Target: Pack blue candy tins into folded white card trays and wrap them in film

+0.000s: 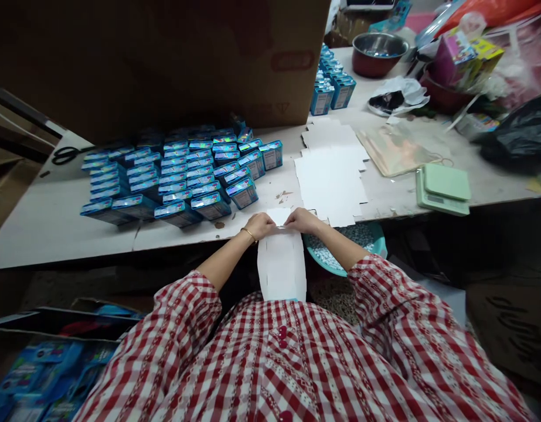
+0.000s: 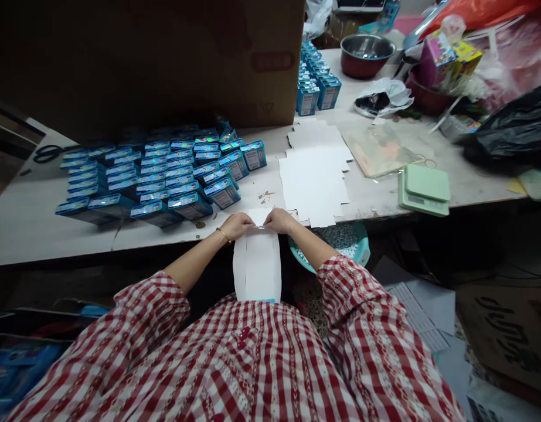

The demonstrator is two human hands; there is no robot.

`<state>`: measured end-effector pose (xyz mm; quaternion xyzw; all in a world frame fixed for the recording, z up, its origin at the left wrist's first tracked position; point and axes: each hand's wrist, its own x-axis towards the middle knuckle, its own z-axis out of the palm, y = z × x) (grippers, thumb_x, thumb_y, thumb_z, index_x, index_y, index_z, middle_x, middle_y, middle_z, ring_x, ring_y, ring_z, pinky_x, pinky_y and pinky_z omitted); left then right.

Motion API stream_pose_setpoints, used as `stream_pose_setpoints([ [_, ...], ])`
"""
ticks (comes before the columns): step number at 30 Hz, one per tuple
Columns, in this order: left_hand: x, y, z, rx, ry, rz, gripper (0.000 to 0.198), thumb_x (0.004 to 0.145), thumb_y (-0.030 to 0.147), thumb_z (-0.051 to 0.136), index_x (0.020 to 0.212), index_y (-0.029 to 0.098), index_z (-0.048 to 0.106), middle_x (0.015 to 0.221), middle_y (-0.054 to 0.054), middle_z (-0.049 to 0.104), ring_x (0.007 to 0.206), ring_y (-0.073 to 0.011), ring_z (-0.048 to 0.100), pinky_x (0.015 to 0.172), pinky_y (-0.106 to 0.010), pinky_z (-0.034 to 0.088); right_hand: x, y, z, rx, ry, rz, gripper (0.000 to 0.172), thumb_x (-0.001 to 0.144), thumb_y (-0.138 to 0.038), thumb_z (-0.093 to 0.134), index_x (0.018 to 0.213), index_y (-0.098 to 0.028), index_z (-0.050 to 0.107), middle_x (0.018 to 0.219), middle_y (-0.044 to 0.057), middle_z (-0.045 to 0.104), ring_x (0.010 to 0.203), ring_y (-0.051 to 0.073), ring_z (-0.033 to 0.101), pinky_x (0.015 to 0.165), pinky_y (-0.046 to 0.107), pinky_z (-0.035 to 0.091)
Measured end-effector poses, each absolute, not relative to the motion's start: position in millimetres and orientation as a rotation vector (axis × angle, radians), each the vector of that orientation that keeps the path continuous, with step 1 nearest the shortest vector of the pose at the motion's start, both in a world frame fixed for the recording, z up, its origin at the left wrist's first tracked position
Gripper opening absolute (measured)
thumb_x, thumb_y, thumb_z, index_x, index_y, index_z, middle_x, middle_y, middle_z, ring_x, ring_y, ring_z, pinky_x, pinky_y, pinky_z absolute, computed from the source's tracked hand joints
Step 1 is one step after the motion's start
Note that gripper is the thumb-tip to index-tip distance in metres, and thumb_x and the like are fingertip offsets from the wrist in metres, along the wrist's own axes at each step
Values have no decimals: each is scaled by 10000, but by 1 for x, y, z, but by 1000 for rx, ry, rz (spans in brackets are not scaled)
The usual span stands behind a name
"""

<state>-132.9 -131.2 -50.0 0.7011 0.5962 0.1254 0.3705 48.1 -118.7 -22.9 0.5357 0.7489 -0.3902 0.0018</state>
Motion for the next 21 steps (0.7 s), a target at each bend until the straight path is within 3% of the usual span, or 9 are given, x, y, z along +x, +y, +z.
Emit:
stream_pose_setpoints([
  [2, -130, -124, -52, 1759, 1571, 320, 46, 577, 183, 684, 619, 176, 701, 770, -50, 676, 836, -193, 585, 752, -233, 425, 42, -115, -24, 1682, 2318, -1217, 118, 707, -184, 635, 768, -164, 734, 746, 22, 707, 744, 148, 626, 648, 198, 440],
  [3, -130, -120, -53, 1743, 1595, 325, 128, 551, 183, 704, 678, 172, 709, 808, -54, 672, 862, -200, 584, 766, -237, 428, 38, -112, -25, 1698, 2302, -1212, 136, 693, -183, 651, 801, -165, 732, 748, 19, 704, 734, 146, 626, 646, 198, 444],
  [7, -138, -112, -52, 1636, 1688, 325, 584, 456, 199, 775, 1023, 132, 650, 862, -59, 641, 858, -212, 589, 757, -262, 443, 26, -107, -32, 1858, 2266, -1157, 561, 617, -204, 737, 1159, -180, 598, 1063, 59, 652, 895, 160, 616, 755, 221, 466],
  [11, -138, -113, -51, 1458, 1754, 391, 719, 373, 124, 793, 1066, 105, 602, 792, -29, 614, 807, -195, 581, 738, -260, 444, 26, -111, -39, 2022, 2215, -1195, 822, 559, -238, 779, 1305, -150, 447, 1250, 140, 527, 1048, 205, 563, 826, 253, 460],
  [16, -126, -123, -59, 1069, 1743, 692, 544, 544, 69, 654, 1080, 81, 562, 798, -36, 618, 706, -138, 592, 667, -244, 466, 30, -115, -40, 2061, 2063, -1502, 697, 563, -223, 763, 1210, -137, 518, 974, 67, 648, 831, 164, 605, 690, 223, 467],
  [19, -130, -133, -64, 1052, 1793, 738, 379, 576, 79, 608, 955, 88, 607, 823, -55, 630, 762, -147, 595, 704, -247, 463, 32, -116, -39, 2065, 1953, -1654, 445, 549, -238, 768, 955, -141, 615, 727, -9, 619, 643, 117, 555, 574, 205, 423],
  [21, -136, -142, -67, 1021, 1783, 767, 270, 591, 145, 626, 857, 106, 627, 781, -50, 638, 752, -156, 596, 699, -256, 464, 34, -116, -38, 2035, 1906, -1737, 299, 548, -253, 764, 773, -153, 594, 595, -52, 535, 534, 81, 473, 497, 195, 366],
])
